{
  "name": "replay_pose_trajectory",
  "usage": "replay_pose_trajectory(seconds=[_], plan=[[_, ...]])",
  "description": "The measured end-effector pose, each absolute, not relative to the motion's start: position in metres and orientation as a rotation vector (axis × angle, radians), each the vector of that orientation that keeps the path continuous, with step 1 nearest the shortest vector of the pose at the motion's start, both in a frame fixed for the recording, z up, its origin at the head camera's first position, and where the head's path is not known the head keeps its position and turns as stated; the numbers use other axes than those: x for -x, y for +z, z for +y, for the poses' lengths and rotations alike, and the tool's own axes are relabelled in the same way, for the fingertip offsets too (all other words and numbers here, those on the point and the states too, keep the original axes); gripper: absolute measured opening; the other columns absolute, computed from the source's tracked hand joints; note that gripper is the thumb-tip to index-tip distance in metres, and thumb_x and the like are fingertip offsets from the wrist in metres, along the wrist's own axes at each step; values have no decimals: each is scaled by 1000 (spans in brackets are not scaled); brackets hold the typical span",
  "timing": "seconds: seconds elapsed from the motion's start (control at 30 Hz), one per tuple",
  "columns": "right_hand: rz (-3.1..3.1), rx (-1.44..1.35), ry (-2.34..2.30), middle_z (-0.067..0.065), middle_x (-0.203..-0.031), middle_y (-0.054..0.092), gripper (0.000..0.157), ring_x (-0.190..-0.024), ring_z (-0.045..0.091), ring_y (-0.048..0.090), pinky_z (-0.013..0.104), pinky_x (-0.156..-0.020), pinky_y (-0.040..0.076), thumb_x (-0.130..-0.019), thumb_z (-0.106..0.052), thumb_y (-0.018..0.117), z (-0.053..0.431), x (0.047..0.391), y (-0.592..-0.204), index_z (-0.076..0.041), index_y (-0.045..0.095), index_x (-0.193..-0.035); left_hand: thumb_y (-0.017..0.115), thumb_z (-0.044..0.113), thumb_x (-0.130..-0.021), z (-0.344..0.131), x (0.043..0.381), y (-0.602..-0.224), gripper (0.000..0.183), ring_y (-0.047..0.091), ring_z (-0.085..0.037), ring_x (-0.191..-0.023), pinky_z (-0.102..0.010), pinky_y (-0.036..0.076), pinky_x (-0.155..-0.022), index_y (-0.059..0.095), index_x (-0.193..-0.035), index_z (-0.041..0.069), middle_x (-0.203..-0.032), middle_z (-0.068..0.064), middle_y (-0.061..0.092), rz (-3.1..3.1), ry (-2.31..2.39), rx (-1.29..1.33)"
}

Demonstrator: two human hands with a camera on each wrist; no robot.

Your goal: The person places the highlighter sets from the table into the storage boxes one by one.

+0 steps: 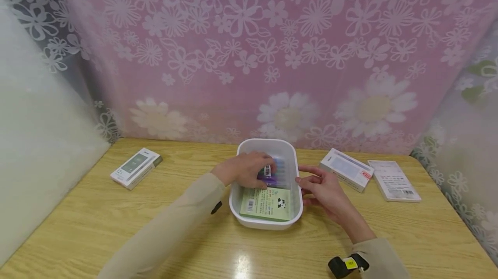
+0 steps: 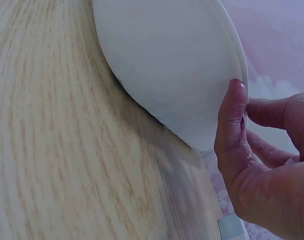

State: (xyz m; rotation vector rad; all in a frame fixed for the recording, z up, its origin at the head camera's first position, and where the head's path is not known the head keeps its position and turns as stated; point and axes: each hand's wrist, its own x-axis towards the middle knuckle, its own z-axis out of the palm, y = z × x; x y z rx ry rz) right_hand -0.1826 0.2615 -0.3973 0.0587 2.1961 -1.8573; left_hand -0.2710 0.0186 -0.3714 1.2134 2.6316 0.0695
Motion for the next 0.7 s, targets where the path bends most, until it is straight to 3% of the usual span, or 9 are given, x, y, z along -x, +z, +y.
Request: replay_pose_trajectory(seconds=[0.23, 0.7], plan=[[2194, -51, -1855, -7, -99, 75, 66, -86, 13, 73, 29, -66, 61, -102, -26, 65, 262, 183, -397, -2, 35, -156, 71, 46, -94, 19, 265, -371, 40, 55, -23, -125, -44, 49, -97, 57, -129, 34, -151, 3, 51, 2643, 29, -1182], [2191, -47, -1849, -8, -97, 74, 65, -85, 13, 73, 28, -66, 60, -102, -26, 65, 263, 183, -397, -2, 36, -155, 66, 47, -97, 17, 259, -370, 43, 57, -22, -130, -44, 49, -102, 57, -138, 33, -153, 2, 51, 2666, 62, -1185]])
